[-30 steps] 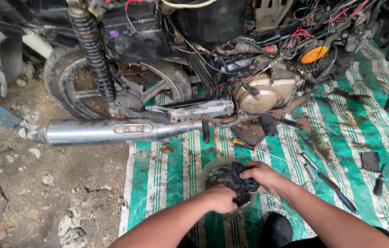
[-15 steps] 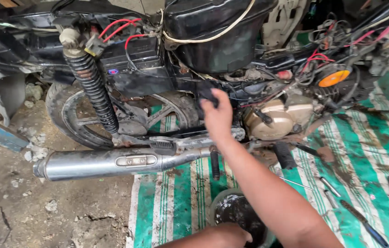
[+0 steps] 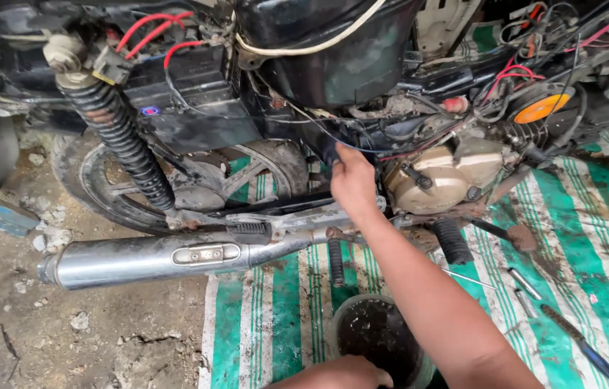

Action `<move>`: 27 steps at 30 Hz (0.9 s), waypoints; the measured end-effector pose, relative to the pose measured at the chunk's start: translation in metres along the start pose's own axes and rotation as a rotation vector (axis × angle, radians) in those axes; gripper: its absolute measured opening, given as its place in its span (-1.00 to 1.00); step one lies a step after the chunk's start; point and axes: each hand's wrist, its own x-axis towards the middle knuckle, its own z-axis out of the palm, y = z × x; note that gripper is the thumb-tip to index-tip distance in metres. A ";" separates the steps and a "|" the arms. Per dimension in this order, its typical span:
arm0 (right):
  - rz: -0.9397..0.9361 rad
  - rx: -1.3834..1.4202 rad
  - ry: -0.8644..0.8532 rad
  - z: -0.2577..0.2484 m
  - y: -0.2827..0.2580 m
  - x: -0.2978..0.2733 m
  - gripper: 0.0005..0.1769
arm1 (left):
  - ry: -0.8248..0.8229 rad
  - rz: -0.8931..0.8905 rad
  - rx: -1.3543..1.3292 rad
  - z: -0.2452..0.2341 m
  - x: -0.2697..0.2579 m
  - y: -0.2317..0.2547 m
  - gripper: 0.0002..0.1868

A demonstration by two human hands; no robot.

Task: The person cleans the rear section of a motorcycle using a dark cloth. They wipe the rear fender, chain, and engine area, repeatedly dipping the cloth into a container of liquid to clean different parts of the bike.

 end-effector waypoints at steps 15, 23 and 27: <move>0.111 0.019 0.288 0.017 -0.050 0.027 -0.63 | 0.115 0.128 0.027 0.002 -0.035 0.004 -0.50; -0.132 0.084 0.202 0.016 -0.052 0.014 -0.52 | 0.100 0.279 0.266 0.000 0.008 -0.023 -0.35; -0.175 -0.068 0.224 0.016 -0.034 0.015 -0.59 | 0.144 0.229 0.382 0.001 -0.017 -0.014 -0.33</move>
